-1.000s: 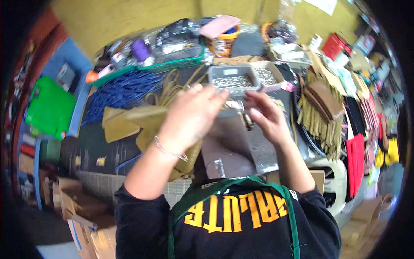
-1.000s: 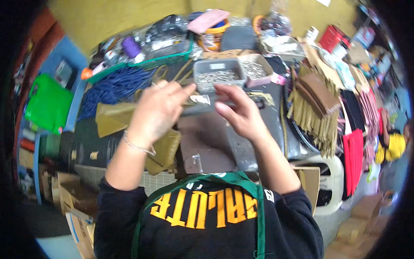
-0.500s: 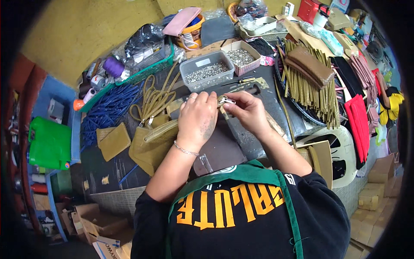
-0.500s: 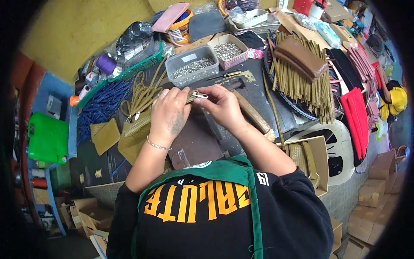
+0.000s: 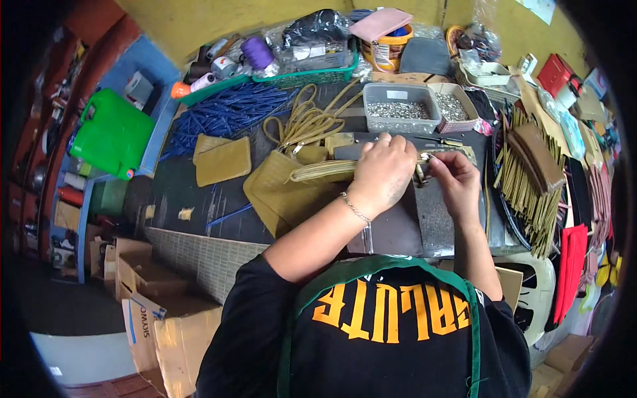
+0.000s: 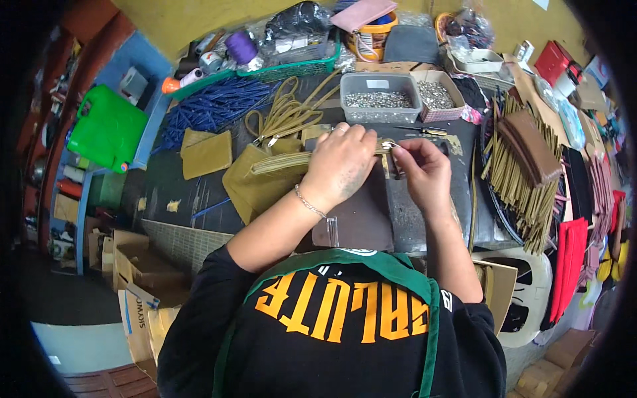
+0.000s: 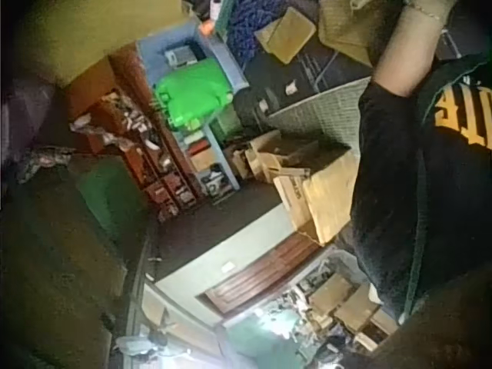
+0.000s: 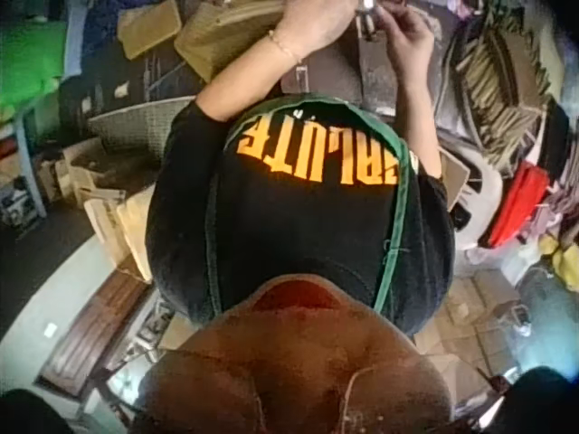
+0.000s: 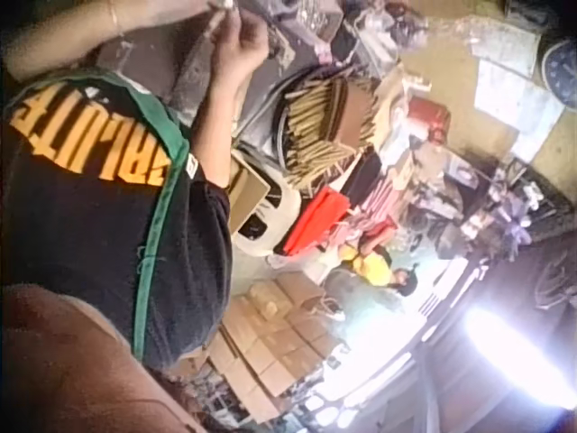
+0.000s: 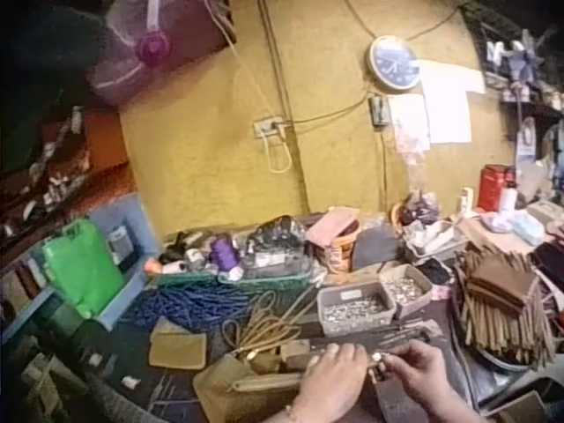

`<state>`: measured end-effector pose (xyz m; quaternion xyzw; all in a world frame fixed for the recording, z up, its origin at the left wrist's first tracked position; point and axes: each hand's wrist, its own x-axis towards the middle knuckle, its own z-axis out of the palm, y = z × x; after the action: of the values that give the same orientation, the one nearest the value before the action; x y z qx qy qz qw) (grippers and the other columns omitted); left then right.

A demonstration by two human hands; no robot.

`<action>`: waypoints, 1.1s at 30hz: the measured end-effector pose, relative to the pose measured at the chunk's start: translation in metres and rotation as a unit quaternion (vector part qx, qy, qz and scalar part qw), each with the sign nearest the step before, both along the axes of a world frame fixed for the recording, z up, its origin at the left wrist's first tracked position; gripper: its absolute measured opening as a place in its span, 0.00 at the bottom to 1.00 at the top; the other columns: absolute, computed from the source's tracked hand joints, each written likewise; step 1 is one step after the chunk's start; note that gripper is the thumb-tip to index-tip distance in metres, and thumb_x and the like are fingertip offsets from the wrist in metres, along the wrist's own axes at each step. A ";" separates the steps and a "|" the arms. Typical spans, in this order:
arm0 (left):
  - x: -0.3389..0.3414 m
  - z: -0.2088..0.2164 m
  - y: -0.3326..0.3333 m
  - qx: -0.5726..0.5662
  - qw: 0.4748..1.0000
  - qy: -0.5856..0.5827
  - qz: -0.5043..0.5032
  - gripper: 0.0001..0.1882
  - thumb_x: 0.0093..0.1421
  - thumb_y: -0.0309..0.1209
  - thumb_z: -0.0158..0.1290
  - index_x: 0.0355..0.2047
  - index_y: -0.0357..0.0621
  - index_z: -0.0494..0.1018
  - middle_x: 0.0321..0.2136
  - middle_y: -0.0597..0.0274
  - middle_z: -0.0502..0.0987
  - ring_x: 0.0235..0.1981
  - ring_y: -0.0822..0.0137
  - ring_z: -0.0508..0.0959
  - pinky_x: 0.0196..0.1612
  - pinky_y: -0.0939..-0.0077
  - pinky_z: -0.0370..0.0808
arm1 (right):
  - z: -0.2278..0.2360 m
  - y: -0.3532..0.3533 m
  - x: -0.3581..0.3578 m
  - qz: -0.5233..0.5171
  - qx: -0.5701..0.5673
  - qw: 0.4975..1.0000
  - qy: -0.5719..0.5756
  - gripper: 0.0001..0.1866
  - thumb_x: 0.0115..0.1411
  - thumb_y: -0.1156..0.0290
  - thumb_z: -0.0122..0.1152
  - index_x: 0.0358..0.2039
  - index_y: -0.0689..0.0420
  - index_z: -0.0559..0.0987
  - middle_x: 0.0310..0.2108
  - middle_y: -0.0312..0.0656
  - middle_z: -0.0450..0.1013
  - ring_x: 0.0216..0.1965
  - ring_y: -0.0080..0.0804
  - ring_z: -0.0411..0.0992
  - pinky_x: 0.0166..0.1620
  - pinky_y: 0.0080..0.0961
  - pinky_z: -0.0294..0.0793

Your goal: The person attaches hardware and zipper sliders to straps and pouches by hand, threading and folding the straps at the workbench.

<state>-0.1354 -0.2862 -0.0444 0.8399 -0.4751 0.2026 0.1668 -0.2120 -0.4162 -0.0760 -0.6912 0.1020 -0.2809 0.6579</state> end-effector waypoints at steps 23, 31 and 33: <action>-0.024 0.018 0.076 0.126 0.990 0.027 0.064 0.20 0.41 0.27 0.50 0.39 0.40 0.66 0.26 0.55 0.68 0.29 0.57 0.70 0.32 0.68 0.68 | 0.004 -0.027 0.036 -0.003 0.132 0.985 -0.108 0.14 0.48 0.83 0.54 0.37 0.64 0.68 0.25 0.34 0.67 0.27 0.18 0.66 0.33 0.13 0.67; -0.030 0.098 0.109 0.158 0.937 0.250 -0.184 0.28 0.43 0.40 0.55 0.43 0.39 0.65 0.29 0.58 0.69 0.34 0.63 0.69 0.34 0.74 0.66 | 0.001 -0.012 0.035 0.102 0.276 0.949 -0.112 0.12 0.49 0.80 0.53 0.36 0.62 0.67 0.26 0.37 0.68 0.28 0.20 0.68 0.31 0.13 0.69; -0.008 0.103 0.108 0.061 0.842 0.439 -0.307 0.34 0.40 0.48 0.57 0.43 0.38 0.64 0.33 0.57 0.70 0.37 0.67 0.69 0.37 0.77 0.65 | 0.013 0.013 0.025 0.112 0.288 0.947 -0.082 0.12 0.50 0.81 0.53 0.36 0.61 0.67 0.27 0.37 0.68 0.28 0.21 0.68 0.33 0.14 0.69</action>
<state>-0.1432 -0.1786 0.0584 0.6607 -0.5968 -0.2782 0.3603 -0.1873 -0.4031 -0.0631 -0.4538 0.0462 -0.2195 0.8624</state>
